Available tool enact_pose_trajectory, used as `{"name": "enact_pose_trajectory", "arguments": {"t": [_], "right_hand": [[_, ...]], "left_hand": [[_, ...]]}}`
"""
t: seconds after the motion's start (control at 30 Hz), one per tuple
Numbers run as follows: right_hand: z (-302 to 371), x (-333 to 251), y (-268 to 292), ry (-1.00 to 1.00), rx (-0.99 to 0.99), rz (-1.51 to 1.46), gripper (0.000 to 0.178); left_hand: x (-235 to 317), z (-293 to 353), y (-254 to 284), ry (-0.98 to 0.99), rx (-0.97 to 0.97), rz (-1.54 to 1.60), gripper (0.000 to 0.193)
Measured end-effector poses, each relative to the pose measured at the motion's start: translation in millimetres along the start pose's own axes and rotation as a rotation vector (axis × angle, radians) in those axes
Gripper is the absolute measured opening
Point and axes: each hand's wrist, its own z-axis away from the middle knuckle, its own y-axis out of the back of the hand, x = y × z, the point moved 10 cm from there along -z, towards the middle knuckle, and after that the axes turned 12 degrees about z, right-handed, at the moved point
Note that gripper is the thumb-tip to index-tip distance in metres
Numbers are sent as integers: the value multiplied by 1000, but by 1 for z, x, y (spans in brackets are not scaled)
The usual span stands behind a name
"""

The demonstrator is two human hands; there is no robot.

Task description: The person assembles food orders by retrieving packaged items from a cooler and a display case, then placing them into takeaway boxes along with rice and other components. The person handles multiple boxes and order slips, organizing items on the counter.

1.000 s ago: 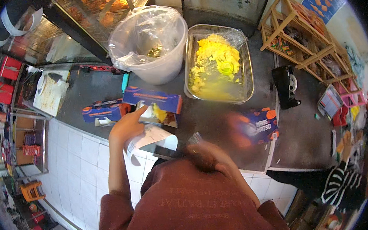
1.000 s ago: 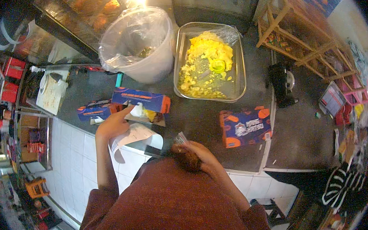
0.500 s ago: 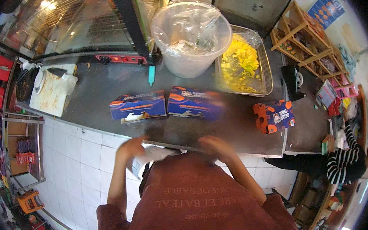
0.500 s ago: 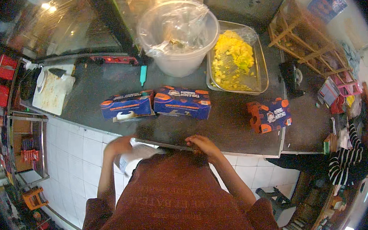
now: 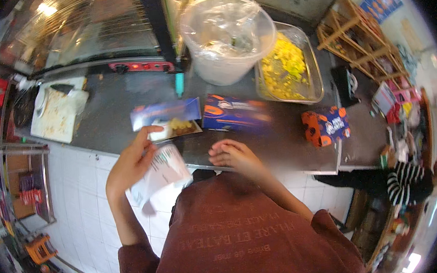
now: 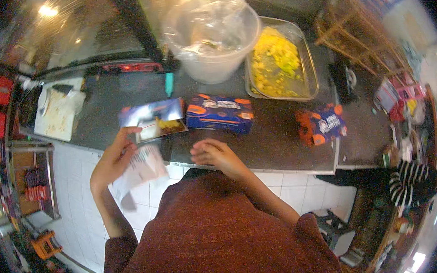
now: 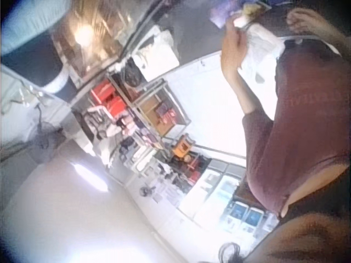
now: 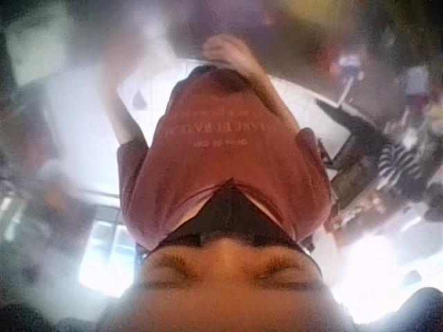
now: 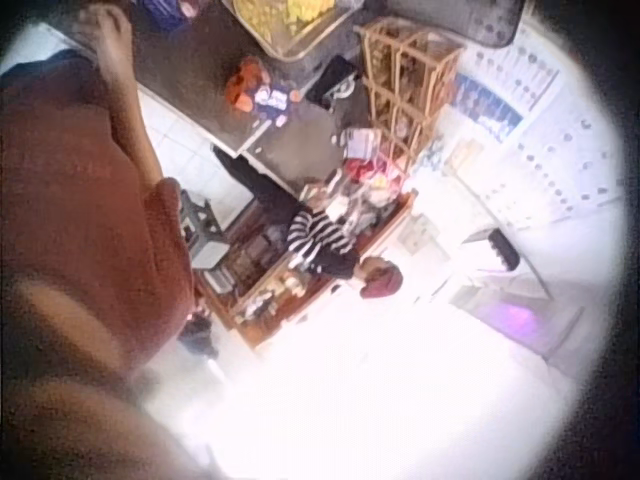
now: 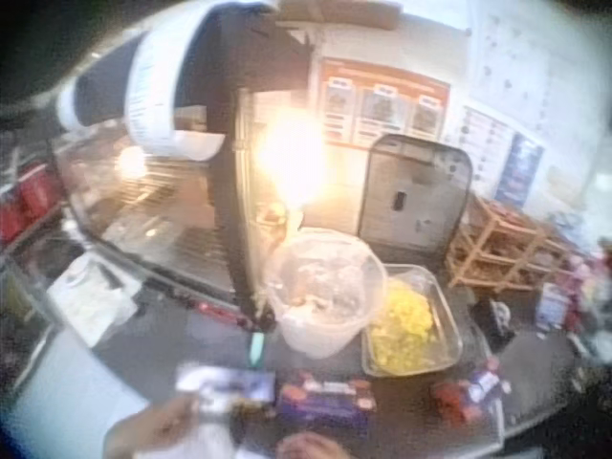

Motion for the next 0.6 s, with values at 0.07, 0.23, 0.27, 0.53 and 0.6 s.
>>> {"name": "enact_pose_trajectory", "arguments": {"t": [0.07,0.23,0.27,0.53,0.6], "right_hand": [[31,18,42,-48,181,-44,29],[116,42,155,75,699,-246,27],[137,31,175,185,834,-171,25],[240,15,234,408,1224,94,23],[230,25,242,311,1153,75,22]], "left_hand": [[44,-12,-41,-145,-83,178,22],[124,-54,-163,-439,-560,260,15],[161,-59,-169,-627,-472,331,19],[34,-152,-340,-474,-303,384,65],[-20,-158,-371,-393,-247,210,76]]}}
